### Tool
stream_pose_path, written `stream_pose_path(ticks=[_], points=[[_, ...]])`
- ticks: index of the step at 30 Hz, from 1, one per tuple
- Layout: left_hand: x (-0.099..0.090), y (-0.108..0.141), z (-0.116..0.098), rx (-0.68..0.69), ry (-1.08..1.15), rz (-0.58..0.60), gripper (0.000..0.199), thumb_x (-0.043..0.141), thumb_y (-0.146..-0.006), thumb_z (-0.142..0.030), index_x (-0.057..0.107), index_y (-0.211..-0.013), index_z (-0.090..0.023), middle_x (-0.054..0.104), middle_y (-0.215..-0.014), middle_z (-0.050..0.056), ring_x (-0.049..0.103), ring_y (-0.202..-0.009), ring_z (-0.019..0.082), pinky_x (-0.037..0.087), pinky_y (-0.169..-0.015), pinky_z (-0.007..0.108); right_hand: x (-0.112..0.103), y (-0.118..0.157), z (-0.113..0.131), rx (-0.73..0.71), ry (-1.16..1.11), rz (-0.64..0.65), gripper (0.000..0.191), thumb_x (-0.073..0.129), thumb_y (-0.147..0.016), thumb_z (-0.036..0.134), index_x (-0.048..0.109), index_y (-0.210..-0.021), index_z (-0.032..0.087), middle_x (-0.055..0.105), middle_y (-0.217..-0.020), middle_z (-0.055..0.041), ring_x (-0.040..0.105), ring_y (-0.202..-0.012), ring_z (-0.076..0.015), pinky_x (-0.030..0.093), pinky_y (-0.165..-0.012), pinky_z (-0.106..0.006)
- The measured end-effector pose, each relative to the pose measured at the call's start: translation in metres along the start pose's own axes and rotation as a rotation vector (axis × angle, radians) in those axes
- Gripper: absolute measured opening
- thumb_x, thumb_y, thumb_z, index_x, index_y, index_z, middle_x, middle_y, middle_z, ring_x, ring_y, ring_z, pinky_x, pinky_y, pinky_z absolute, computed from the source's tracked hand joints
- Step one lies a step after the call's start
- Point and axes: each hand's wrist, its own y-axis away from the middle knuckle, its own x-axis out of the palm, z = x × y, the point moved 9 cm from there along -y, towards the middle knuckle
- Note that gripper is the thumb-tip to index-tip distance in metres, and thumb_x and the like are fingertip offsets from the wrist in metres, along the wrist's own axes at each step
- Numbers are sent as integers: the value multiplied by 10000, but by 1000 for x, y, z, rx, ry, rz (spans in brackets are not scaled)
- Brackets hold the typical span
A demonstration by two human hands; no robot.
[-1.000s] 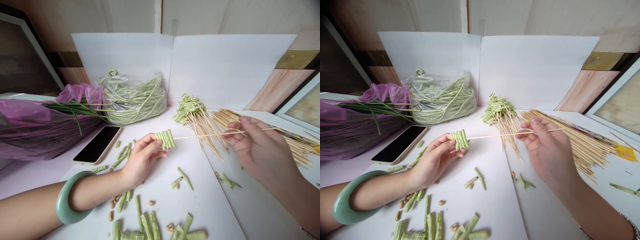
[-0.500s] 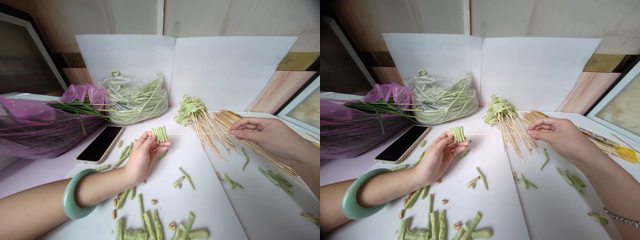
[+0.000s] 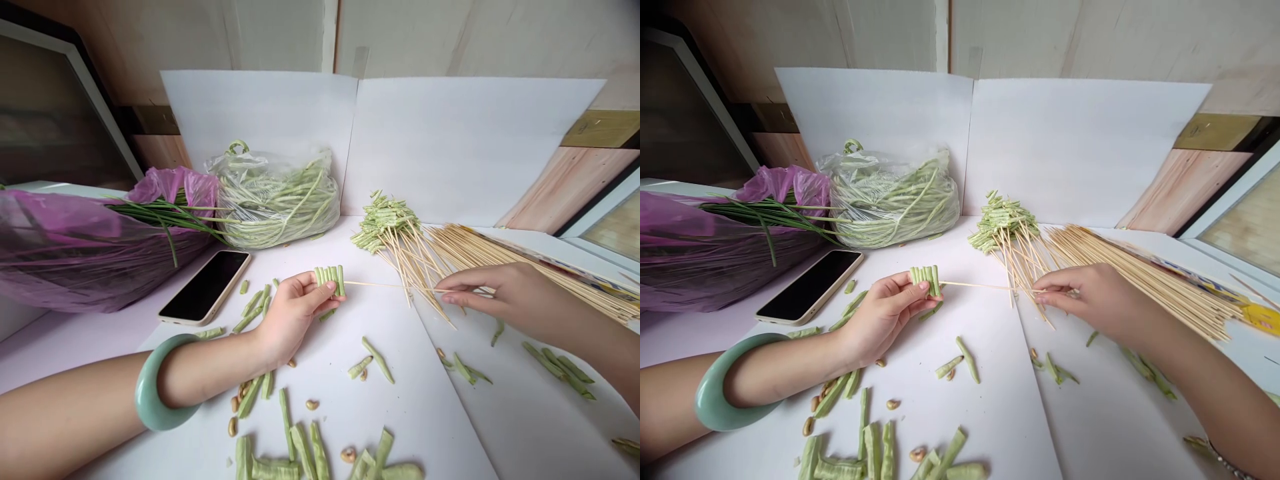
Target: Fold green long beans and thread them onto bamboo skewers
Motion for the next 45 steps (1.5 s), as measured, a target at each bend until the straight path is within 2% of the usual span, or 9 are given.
stream_pose_path(ticks=[3,8,11,14,21,27,32,39,45], points=[[1,0,1,-14,-4,20,271,814,-650,-282,654,-753,-88,681,-793,65,627,-788,140,504,-820,260,17,6,32,-160,73,123,187,532,-918,262,715,-882,254,749,-891,-16,688,-785,-191,501,-655,-277],[8,1,4,-47,-29,70,239,835,-619,-258,679,-694,-93,674,-719,37,600,-695,107,488,-749,232,30,15,76,-319,30,25,207,446,-967,302,645,-942,250,693,-838,-7,652,-702,-162,476,-592,-271],[14,5,8,-93,-56,126,213,835,-621,-243,686,-666,-98,671,-651,25,594,-637,94,470,-684,209,41,21,90,-330,-33,16,214,436,-969,251,643,-925,225,663,-775,-15,631,-650,-145,459,-552,-246],[18,7,7,-99,-75,157,195,833,-623,-230,687,-641,-101,674,-621,22,591,-613,89,458,-657,196,43,26,99,-357,-62,-40,270,402,-968,196,663,-898,207,655,-736,-28,617,-610,-136,447,-518,-229],[21,8,2,-66,-103,187,149,810,-640,-196,706,-675,-96,680,-644,29,579,-608,92,461,-646,206,42,32,106,-380,-50,-151,287,402,-946,124,677,-895,183,675,-728,-44,635,-623,-135,481,-551,-218],[21,7,1,-40,-170,171,172,803,-635,-224,687,-640,-97,661,-613,26,556,-587,96,450,-641,221,46,37,112,-380,-55,-195,289,383,-945,97,657,-883,163,681,-739,-56,636,-647,-132,489,-573,-215],[19,6,2,-51,-226,139,241,816,-603,-302,676,-617,-107,640,-593,20,529,-580,105,438,-623,232,58,40,112,-348,-39,-171,235,404,-930,73,634,-950,114,562,-622,-13,527,-524,-111,432,-517,-221],[16,4,5,-77,-310,142,109,745,-633,-188,668,-608,-115,636,-588,16,529,-577,110,414,-629,236,66,44,113,-331,-38,-199,273,374,-923,51,640,-942,109,527,-591,-1,507,-504,-109,411,-496,-218],[12,3,11,-131,-292,108,112,760,-610,-184,687,-620,-99,655,-599,28,547,-573,107,428,-639,235,67,44,112,-317,-32,-213,267,388,-929,77,651,-898,113,475,-557,14,441,-472,-108,374,-466,-229]])
